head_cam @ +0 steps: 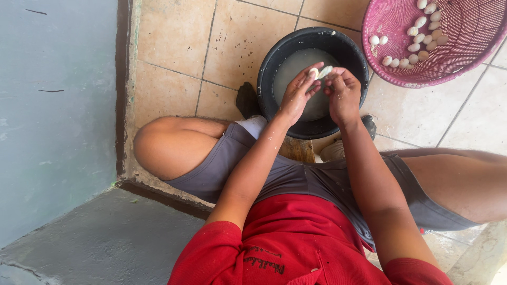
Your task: The person sits on the floor and peels hard-boiled eggs by hand. They dip each egg into a black basin of water, rub off the shell, and place the peeled egg into a pink basket.
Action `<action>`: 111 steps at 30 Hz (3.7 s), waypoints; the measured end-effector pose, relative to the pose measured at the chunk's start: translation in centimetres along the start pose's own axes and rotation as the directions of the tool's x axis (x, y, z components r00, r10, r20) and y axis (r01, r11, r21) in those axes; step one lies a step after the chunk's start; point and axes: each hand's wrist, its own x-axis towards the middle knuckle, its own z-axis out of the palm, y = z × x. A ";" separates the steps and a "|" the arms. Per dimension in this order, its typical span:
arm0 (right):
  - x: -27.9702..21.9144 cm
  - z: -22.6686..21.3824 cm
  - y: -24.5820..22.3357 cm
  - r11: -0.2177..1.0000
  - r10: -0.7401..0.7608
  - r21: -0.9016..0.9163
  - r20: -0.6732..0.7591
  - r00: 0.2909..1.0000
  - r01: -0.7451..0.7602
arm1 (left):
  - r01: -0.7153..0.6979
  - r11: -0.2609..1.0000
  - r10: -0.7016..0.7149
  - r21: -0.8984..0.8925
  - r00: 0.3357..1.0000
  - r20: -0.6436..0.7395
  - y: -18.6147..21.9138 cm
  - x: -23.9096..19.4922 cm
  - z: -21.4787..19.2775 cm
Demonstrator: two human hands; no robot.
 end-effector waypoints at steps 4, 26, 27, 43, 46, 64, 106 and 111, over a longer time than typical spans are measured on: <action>0.4 -0.7 0.2 0.975 -0.091 -0.211 -0.095 0.991 0.069 | 0.044 0.990 -0.046 -0.137 0.999 -0.013 -0.2 0.2 -1.0; 1.8 -5.0 11.3 -0.428 0.479 -0.887 -0.060 0.876 0.173 | 0.338 -0.268 -0.319 0.902 0.853 -0.414 -15.5 7.5 -14.1; 2.1 -5.3 11.7 -0.437 0.498 -0.875 -0.042 0.866 0.209 | 0.367 -0.250 -0.329 0.896 0.838 -0.435 -14.8 7.3 -13.6; -1.2 0.6 11.1 -0.272 0.630 -0.919 0.052 0.774 0.284 | 0.354 0.896 -0.320 0.270 0.933 -0.162 -12.1 12.0 9.8; -1.9 0.9 10.2 -0.249 0.633 -0.923 0.074 0.770 0.293 | 0.427 0.856 -0.408 0.291 0.904 -0.124 -11.4 13.9 12.2; 0.2 -2.3 11.6 -0.335 0.594 -0.935 -0.112 0.797 0.118 | 0.214 0.928 -0.088 0.305 0.921 -0.379 -14.1 7.5 -9.3; 2.6 -5.1 10.6 -0.131 0.233 -0.991 -0.013 0.972 0.019 | 0.274 0.181 -0.143 0.945 0.958 -0.250 -12.2 6.1 -9.7; 1.5 -3.6 7.3 0.109 -0.134 -0.937 0.318 0.938 0.333 | 0.285 0.551 -0.043 0.784 0.948 -0.314 -12.2 5.9 -9.8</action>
